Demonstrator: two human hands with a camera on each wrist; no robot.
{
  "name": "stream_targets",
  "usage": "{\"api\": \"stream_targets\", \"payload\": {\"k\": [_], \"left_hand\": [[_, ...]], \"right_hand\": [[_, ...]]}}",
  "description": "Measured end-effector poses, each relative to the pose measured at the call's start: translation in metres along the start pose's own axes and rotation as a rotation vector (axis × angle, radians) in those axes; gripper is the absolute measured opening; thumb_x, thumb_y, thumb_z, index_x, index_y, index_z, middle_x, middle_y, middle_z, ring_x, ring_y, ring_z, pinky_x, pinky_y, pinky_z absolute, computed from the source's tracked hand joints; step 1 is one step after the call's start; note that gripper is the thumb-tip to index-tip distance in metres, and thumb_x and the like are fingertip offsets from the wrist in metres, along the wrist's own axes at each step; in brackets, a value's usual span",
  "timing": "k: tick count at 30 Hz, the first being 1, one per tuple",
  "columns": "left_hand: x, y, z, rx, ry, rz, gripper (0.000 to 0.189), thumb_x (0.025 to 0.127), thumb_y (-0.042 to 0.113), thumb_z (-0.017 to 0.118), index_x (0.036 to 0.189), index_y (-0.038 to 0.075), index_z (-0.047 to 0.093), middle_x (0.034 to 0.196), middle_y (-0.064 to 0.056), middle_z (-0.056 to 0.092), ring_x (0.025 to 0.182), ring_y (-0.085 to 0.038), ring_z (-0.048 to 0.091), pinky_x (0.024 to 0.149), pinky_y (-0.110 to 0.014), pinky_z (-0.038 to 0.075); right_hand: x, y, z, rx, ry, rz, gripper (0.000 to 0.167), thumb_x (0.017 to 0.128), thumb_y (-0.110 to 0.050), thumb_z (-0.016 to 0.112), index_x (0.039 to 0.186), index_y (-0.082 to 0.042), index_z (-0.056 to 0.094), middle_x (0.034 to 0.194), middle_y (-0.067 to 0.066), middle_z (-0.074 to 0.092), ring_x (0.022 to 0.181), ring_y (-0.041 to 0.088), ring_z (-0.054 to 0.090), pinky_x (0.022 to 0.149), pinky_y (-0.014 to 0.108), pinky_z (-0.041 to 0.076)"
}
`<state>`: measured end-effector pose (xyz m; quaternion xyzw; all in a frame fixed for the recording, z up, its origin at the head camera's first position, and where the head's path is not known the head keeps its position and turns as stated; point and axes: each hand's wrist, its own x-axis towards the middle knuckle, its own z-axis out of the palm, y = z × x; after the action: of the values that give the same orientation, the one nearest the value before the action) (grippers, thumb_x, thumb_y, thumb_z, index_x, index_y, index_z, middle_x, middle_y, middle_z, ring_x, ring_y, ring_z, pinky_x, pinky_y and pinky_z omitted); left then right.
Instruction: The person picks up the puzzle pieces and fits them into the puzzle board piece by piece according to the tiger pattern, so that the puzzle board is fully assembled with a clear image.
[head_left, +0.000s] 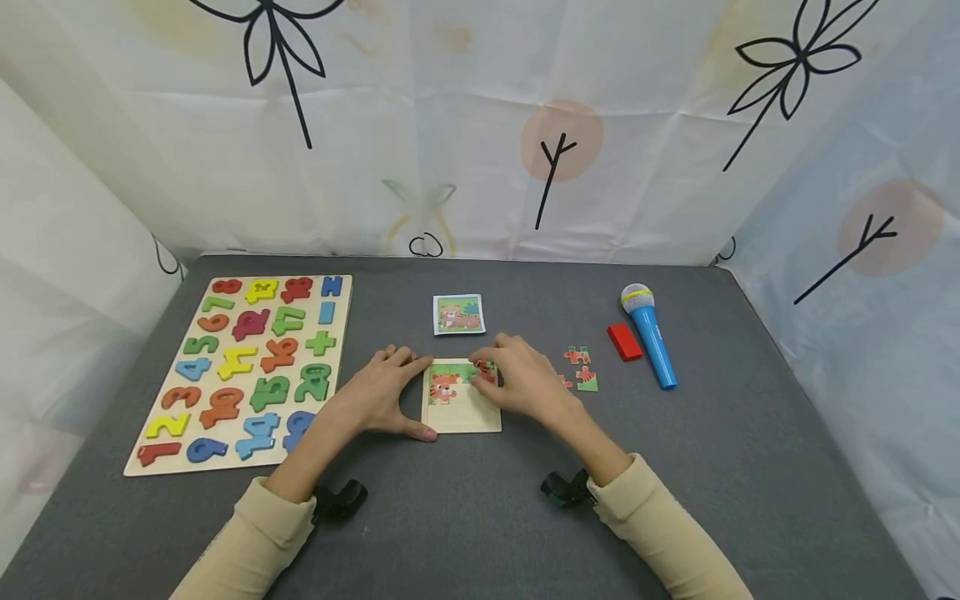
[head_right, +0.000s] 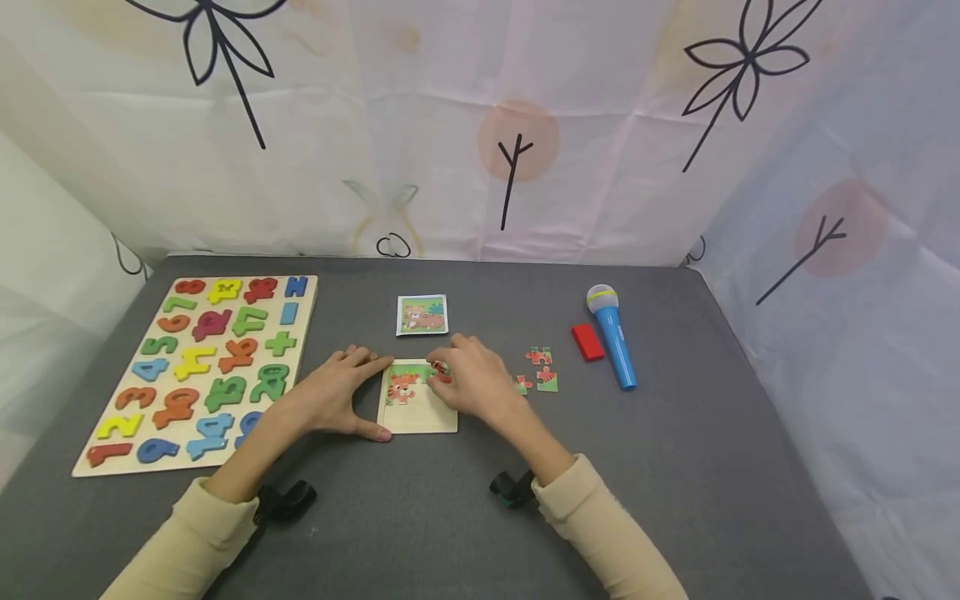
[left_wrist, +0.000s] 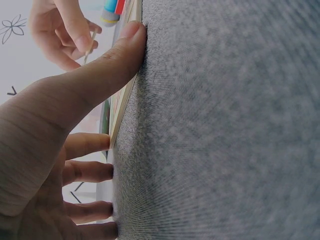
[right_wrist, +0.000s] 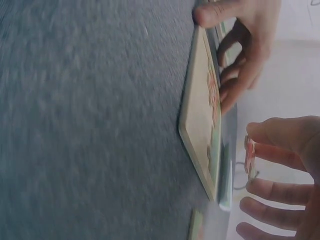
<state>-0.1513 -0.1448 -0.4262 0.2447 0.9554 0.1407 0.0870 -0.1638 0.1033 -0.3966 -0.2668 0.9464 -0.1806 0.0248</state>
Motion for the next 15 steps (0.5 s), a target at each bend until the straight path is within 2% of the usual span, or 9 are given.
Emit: {"api": "stream_targets", "payload": {"k": [6,12,15], "left_hand": [[0.000,-0.001,0.000,0.002,0.003,0.006,0.113,0.065,0.068,0.087,0.152,0.008,0.049,0.135,-0.016,0.057,0.131,-0.046,0.050,0.110,-0.060,0.044],[0.001,-0.001,0.001,0.007,0.002,0.005,0.114,0.064,0.070,0.086,0.152,0.008,0.049,0.135,-0.016,0.056,0.132,-0.047,0.049,0.109,-0.060,0.045],[0.000,-0.002,0.001,0.006,0.004,0.002,0.114,0.064,0.070,0.086,0.152,0.008,0.049,0.136,-0.016,0.056,0.133,-0.047,0.049,0.109,-0.060,0.045]], "right_hand": [[0.004,-0.012,0.010,-0.041,-0.046,-0.027,0.028,0.093,-0.030,0.075,0.117,-0.017,0.078,0.093,0.003,0.062,0.078,0.017,0.049,0.059,0.028,0.041],[0.006,-0.020,0.020,-0.077,-0.066,-0.062,0.022,0.093,-0.030,0.075,0.111,-0.019,0.079,0.094,0.003,0.064,0.080,0.017,0.054,0.061,0.031,0.046],[0.006,-0.023,0.023,-0.090,-0.073,-0.063,0.021,0.093,-0.032,0.075,0.110,-0.020,0.079,0.093,0.002,0.063,0.080,0.018,0.054,0.060,0.031,0.045]]}}
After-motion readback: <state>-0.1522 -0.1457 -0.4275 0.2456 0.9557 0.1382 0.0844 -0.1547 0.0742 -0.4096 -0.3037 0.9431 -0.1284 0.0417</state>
